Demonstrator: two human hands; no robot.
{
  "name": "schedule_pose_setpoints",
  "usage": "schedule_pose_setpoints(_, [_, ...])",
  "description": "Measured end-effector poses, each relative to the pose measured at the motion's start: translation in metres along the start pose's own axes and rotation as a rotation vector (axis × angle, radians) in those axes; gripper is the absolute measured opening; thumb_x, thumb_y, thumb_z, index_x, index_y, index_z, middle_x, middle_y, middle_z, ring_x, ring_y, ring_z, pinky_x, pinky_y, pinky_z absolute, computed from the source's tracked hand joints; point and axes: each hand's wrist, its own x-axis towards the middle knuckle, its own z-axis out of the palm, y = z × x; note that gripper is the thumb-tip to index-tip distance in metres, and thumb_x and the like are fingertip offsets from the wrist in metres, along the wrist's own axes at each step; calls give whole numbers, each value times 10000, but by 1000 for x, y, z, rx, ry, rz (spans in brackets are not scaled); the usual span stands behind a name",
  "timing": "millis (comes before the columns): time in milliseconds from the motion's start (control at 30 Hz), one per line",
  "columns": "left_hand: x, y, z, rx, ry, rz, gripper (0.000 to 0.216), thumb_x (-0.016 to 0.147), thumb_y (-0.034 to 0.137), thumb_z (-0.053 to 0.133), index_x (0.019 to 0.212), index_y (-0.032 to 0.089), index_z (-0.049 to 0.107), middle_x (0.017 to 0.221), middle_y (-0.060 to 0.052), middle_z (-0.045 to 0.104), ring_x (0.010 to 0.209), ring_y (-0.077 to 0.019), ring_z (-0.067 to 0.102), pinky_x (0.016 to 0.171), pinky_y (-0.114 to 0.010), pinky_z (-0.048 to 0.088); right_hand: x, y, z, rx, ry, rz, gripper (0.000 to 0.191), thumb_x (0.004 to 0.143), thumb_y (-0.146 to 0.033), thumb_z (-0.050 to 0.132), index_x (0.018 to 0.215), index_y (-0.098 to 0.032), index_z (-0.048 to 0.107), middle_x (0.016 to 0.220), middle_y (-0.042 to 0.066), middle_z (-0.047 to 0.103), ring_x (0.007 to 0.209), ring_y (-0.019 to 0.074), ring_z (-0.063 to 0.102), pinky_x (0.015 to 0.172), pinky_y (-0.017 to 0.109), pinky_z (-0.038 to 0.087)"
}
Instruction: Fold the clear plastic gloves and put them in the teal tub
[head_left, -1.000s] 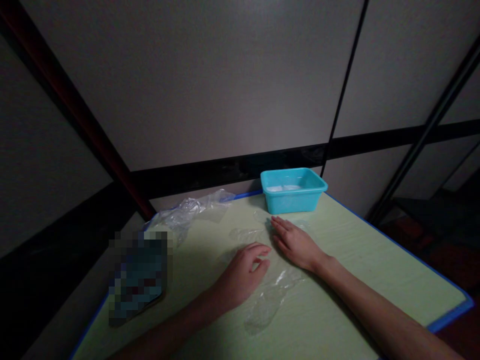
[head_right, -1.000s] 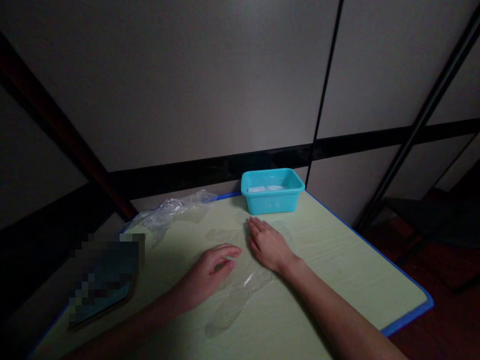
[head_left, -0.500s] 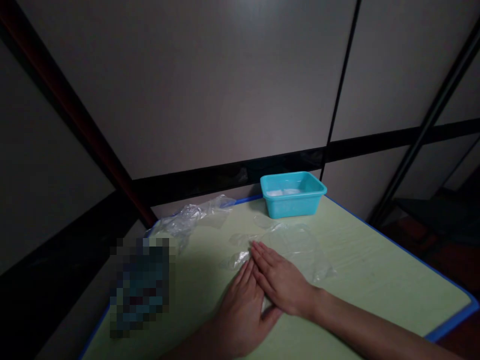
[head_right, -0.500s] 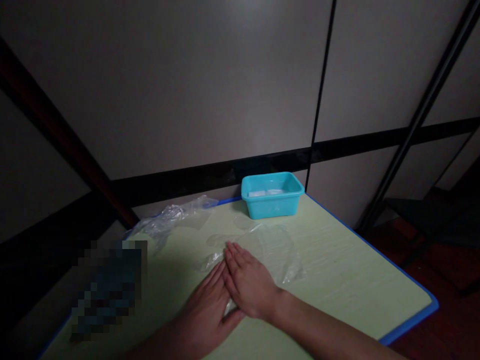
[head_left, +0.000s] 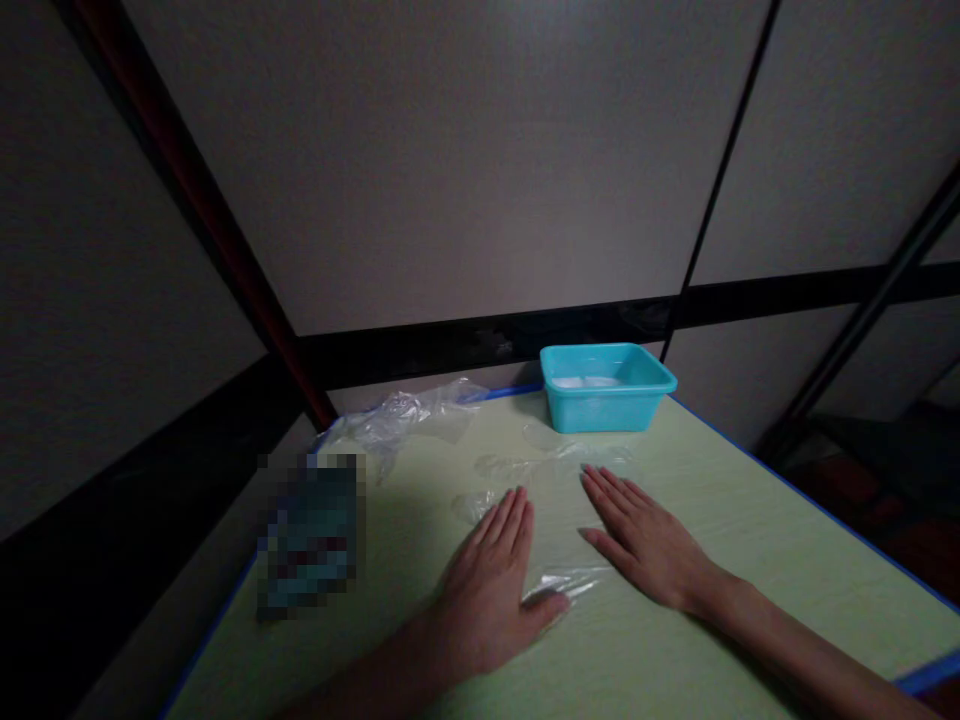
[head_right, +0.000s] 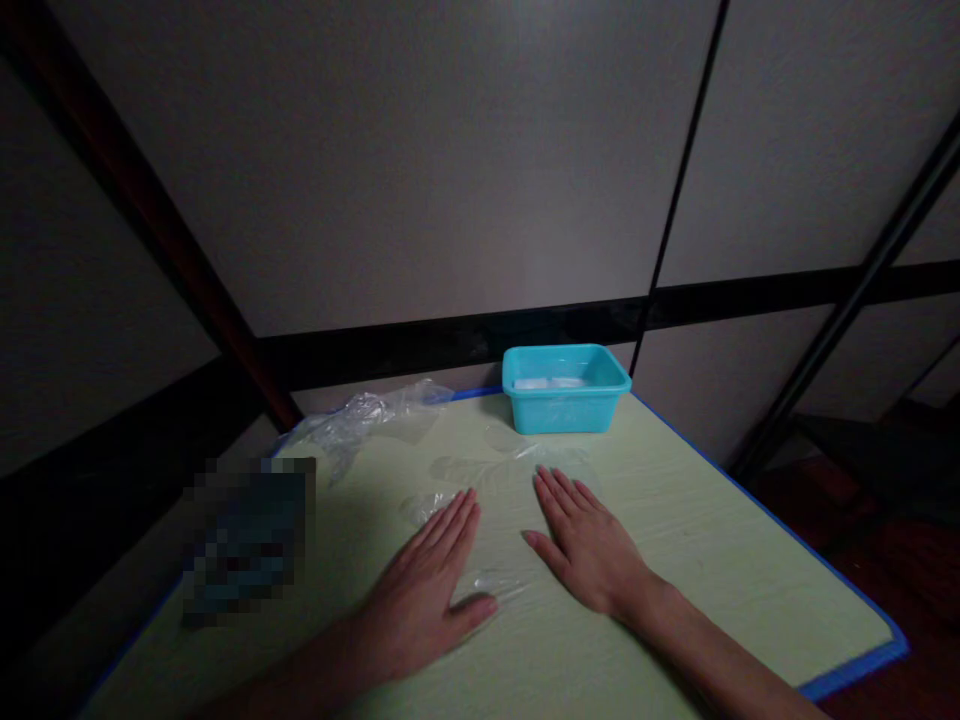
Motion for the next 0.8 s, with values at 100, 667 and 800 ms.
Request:
schedule_pose_setpoints(100, [-3, -11, 1, 19, 20, -96, 767, 771, 563, 358, 1325, 64, 178, 1396, -133, 108, 1277, -231, 97, 1037, -365, 171, 0, 0, 3, -29, 1, -6, 615, 860, -502, 249, 1340, -126, 175, 1382, 86, 181, 1262, 214, 168, 1016, 399, 222])
schedule_pose_setpoints(667, [-17, -15, -18, 15, 83, -258, 758, 796, 537, 321, 1306, -8, 188, 1386, -181, 97, 1273, -244, 76, 1032, -373, 182, -2, 4, -4, 95, 95, 6, 533, 871, -402, 289, 1327, -130, 240, 1379, 82, 210, 1258, 208, 188, 1020, 417, 219])
schedule_pose_setpoints(800, [-8, 5, -16, 21, 100, -191, 683, 826, 480, 311, 1296, -8, 223, 1376, -185, 148, 1269, -245, 105, 1033, -367, 193, 8, -9, -16, 179, 135, 22, 474, 865, -302, 302, 1294, -103, 318, 1355, 96, 282, 1248, 197, 229, 1031, 406, 205])
